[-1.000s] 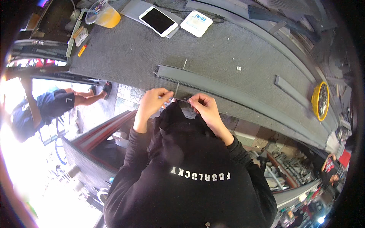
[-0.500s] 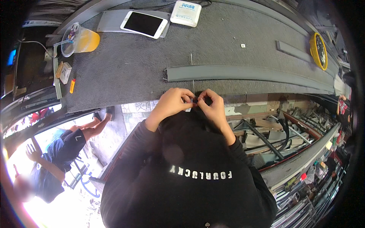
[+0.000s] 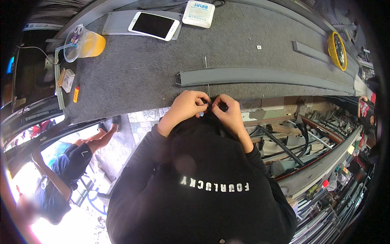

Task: The person assembles a window frame by inserting small plastic clips into a long gray profile. They repeatedly pick clips from a yellow bowl, align them with the profile, and press them into place along the length of the frame.

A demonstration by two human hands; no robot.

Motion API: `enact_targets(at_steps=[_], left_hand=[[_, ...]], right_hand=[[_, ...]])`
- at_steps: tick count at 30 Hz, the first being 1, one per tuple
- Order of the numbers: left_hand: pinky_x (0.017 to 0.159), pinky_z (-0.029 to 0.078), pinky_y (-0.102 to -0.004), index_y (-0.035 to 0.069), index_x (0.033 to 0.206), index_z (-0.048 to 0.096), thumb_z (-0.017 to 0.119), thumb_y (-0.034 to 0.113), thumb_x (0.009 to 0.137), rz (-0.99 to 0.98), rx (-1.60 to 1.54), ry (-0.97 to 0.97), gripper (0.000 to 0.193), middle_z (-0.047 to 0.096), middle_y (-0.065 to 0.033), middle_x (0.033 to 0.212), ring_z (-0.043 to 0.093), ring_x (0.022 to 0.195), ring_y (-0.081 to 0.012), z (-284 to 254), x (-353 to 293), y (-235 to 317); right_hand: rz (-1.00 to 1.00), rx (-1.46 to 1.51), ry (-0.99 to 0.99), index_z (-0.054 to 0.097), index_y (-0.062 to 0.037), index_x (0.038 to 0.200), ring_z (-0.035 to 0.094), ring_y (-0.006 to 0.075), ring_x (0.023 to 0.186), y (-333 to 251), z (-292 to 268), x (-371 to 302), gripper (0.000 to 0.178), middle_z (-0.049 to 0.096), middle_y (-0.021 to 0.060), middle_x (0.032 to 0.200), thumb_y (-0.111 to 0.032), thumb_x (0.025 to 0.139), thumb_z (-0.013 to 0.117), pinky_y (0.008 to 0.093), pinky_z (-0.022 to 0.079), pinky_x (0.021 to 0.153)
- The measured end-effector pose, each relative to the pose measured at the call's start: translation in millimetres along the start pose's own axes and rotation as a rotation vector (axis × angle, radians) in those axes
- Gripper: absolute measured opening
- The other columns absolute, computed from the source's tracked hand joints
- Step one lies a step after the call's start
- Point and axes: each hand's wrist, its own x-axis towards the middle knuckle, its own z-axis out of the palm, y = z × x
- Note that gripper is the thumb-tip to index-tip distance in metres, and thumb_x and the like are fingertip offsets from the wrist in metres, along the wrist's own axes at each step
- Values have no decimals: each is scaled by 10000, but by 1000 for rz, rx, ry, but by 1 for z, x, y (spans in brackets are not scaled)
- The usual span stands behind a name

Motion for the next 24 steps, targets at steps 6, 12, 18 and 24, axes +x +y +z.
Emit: enact_targets(at_steps=[6, 12, 18, 24], left_hand=[[568, 488, -265, -3, 1010, 686, 662, 131, 836, 4, -18, 11, 221, 722, -88, 728, 665, 546, -149, 0, 0, -1], [567, 490, -267, -3, 1006, 681, 675, 121, 824, 8, -18, 16, 221, 724, -87, 734, 667, 548, -149, 0, 1, -3], [557, 488, -265, -2, 1008, 682, 675, 117, 820, 0, -16, 19, 222, 727, -84, 739, 665, 543, -146, 1, 1, -3], [556, 487, -267, 55, 992, 711, 665, 152, 812, -35, 5, 26, 210, 720, -68, 693, 666, 525, -145, 1, 1, -2]], right_hand=[[8, 4, -39, 608, 19, 817, 594, 157, 730, 1, -1, 0, 122, 628, 85, 770, -76, 768, 668, 286, 472, 704], [-43, -42, -65, 605, 24, 819, 601, 154, 773, 4, -2, 0, 124, 634, 83, 799, -71, 768, 668, 283, 475, 746], [-32, 33, -60, 626, 11, 827, 602, 195, 731, 8, -2, 0, 117, 611, 107, 786, -78, 782, 686, 299, 475, 697], [-78, -14, -56, 631, 12, 840, 610, 220, 733, 11, -1, 0, 129, 623, 119, 798, -88, 785, 694, 313, 480, 702]])
